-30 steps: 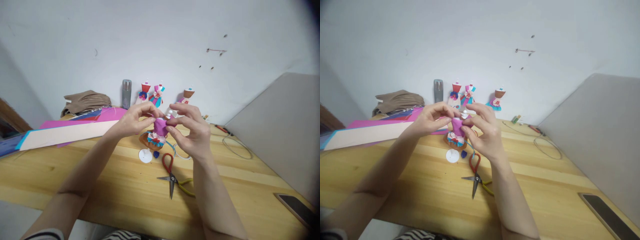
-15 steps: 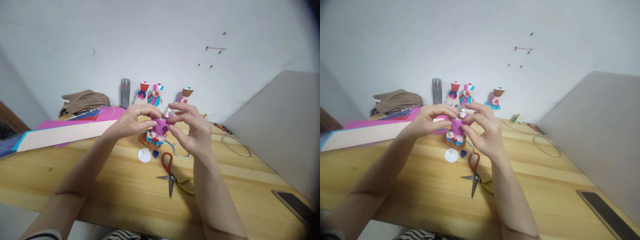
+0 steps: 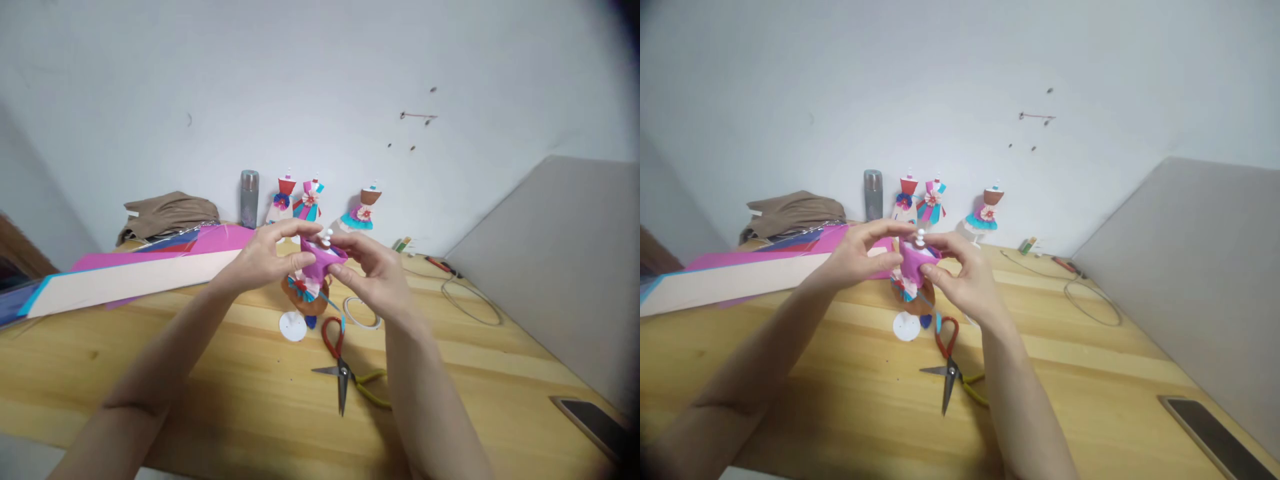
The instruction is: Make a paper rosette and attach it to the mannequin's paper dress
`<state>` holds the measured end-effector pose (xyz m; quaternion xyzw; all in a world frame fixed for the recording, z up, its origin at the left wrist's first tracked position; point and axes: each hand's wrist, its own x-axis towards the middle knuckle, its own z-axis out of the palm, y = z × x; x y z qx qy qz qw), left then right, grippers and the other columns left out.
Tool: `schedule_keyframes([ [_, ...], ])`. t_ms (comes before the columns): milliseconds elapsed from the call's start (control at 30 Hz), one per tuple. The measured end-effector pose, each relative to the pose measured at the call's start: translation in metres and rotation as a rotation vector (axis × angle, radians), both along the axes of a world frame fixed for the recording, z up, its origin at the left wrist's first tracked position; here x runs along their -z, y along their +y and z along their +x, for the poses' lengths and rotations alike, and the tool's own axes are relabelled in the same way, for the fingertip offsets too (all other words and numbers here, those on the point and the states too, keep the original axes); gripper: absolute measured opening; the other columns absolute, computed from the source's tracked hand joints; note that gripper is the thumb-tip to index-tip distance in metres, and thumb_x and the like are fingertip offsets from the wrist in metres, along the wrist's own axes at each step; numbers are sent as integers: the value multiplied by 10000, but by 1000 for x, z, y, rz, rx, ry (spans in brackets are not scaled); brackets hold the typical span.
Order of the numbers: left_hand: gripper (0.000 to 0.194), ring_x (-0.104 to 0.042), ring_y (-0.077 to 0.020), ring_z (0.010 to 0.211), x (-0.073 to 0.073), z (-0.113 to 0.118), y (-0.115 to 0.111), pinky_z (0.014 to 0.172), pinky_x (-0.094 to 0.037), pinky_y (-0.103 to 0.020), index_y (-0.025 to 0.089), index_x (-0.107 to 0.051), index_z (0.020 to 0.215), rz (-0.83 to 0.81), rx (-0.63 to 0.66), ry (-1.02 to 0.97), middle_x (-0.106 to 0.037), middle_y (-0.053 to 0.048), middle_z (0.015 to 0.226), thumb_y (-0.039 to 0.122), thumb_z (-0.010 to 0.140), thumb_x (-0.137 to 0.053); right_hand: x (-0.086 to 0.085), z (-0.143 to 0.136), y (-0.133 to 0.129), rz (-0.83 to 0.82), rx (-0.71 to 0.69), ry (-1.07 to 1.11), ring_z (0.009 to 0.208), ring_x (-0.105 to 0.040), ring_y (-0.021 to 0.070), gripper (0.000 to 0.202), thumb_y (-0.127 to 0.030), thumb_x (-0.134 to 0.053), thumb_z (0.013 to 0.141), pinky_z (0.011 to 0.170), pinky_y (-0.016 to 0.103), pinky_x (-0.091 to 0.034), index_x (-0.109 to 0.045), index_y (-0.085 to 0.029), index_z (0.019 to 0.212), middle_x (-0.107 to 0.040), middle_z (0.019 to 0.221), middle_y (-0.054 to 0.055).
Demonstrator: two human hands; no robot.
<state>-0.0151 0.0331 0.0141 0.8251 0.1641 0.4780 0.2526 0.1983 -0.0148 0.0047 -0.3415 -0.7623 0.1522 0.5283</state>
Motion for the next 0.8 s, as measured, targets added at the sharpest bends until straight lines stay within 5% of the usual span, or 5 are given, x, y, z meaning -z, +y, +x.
schedule_keyframes([
  [133,531,-644,-246,1149,-1,3,-12,1020,-503,-405,208,-656,1234,70,-104,12,-696,-113,1249,437,772,-783,-3,-17,-11,160,131,-58,844,-653,193,239,-291,-744,838,791,387,-542,-695,-267,1071,-724,970,36],
  [233,454,-647,-244,1123,-4,5,-21,997,-512,-399,188,-674,1161,108,-146,0,-715,-111,1191,409,778,-778,-6,-25,-20,231,167,-77,791,-621,196,225,-296,-748,835,745,381,-530,-692,-272,1053,-692,910,31],
  [400,123,-695,-179,924,-9,3,-29,843,-552,-310,186,-687,938,80,-154,-52,-752,-61,974,278,864,-651,-9,-21,-28,210,46,-148,843,-638,230,310,-295,-713,856,740,401,-544,-671,-328,1162,-676,905,31],
  [567,79,-702,-186,959,-13,-3,-35,862,-549,-308,196,-703,910,139,-158,-46,-762,-57,976,245,865,-662,-11,-16,-31,215,-46,-144,816,-673,222,325,-256,-663,896,716,394,-563,-658,-350,1207,-716,885,24],
  [800,91,-694,-166,916,-20,-13,-33,843,-548,-278,179,-710,897,139,-137,55,-754,-52,922,233,877,-640,-6,-23,-25,151,-93,-81,769,-682,187,93,-194,-667,883,713,346,-557,-705,-274,914,-729,822,8],
])
